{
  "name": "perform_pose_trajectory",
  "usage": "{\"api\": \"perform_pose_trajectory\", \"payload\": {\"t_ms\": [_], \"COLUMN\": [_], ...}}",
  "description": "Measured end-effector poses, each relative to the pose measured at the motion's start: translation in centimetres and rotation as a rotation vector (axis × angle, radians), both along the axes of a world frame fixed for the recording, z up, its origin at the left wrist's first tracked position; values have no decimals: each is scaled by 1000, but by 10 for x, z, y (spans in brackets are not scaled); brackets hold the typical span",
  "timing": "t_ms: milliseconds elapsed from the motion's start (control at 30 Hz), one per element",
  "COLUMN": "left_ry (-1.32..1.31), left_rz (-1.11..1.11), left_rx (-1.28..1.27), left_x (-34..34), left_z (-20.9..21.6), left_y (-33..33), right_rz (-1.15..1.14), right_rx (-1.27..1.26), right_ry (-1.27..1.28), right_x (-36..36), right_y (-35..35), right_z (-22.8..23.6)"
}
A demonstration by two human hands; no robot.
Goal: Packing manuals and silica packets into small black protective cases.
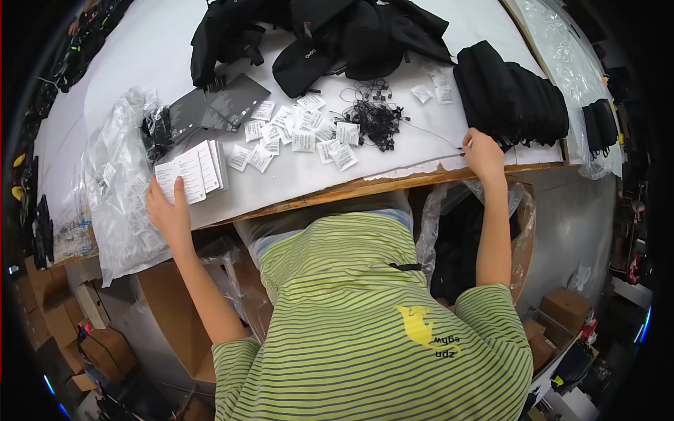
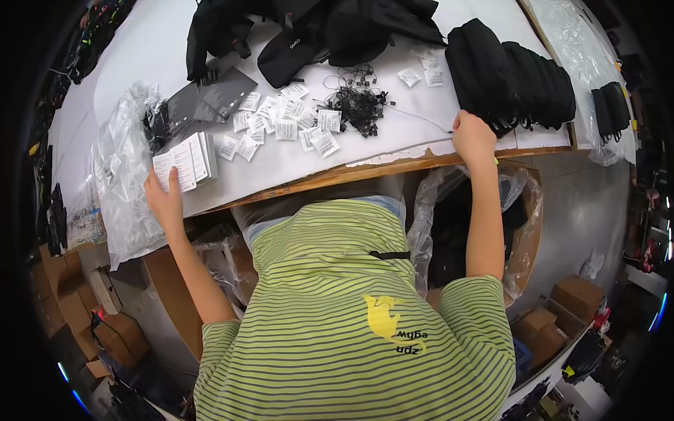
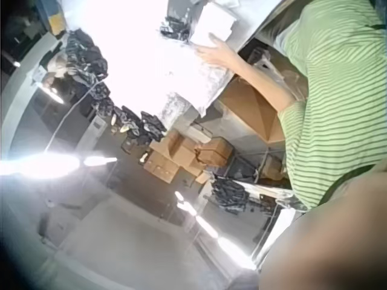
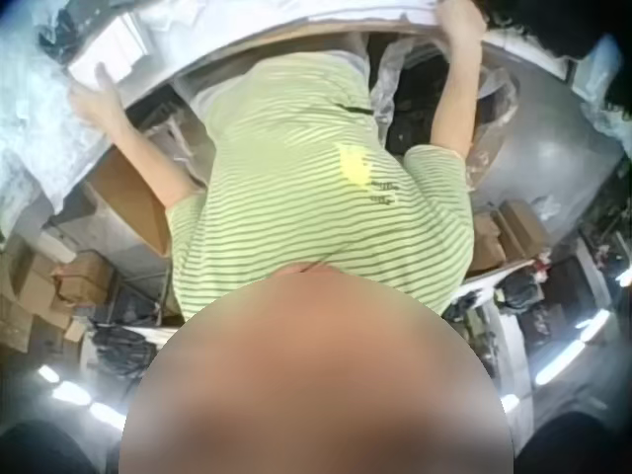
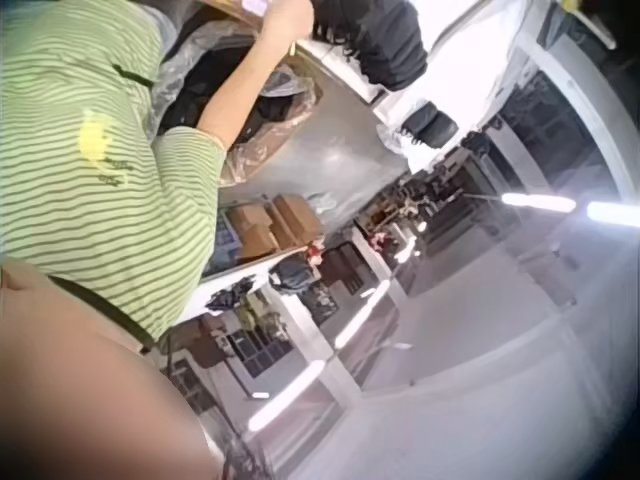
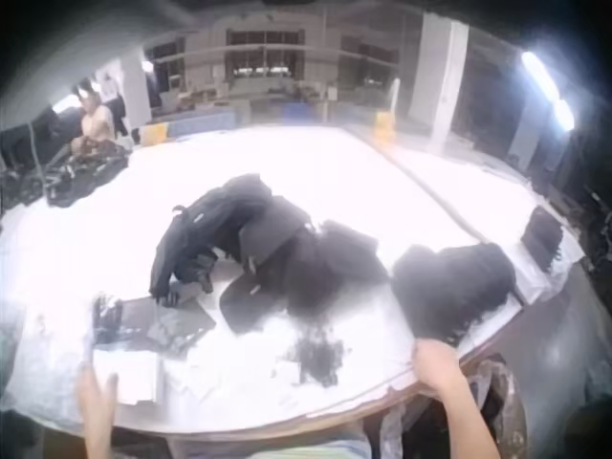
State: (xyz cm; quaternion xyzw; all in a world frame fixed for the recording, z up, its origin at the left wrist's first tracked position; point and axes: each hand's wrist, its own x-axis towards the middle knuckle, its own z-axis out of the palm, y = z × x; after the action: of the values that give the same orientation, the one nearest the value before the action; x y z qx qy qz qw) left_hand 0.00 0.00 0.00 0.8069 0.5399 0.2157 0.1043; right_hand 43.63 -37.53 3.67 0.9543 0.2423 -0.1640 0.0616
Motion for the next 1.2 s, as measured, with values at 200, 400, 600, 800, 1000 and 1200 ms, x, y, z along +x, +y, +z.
{"api": "perform_pose_trajectory", "payload": {"t_ms": [200,400,600,800,1000,1200], "left_ry": [216,-292,-690,-918,-864,-774], "left_rz": [56,-39,-9,34,-201,-397], "left_rx": [401,-189,-571,-823,-1024,-1018], "left_x": [17,8,18,41,70,93], "left_z": [30,49,81,71,68,77], "left_y": [-10,-7,-54,-99,-121,-151], "right_rz": [164,358,311,147,29,33], "right_rx": [461,529,579,1076,1152,1120], "right_ry": [-61,-120,-62,395,716,717], "right_x": [-24,-41,-36,-31,-33,-78], "right_y": [39,80,82,76,82,91], "right_z": [-2,-18,-9,17,34,53]}}
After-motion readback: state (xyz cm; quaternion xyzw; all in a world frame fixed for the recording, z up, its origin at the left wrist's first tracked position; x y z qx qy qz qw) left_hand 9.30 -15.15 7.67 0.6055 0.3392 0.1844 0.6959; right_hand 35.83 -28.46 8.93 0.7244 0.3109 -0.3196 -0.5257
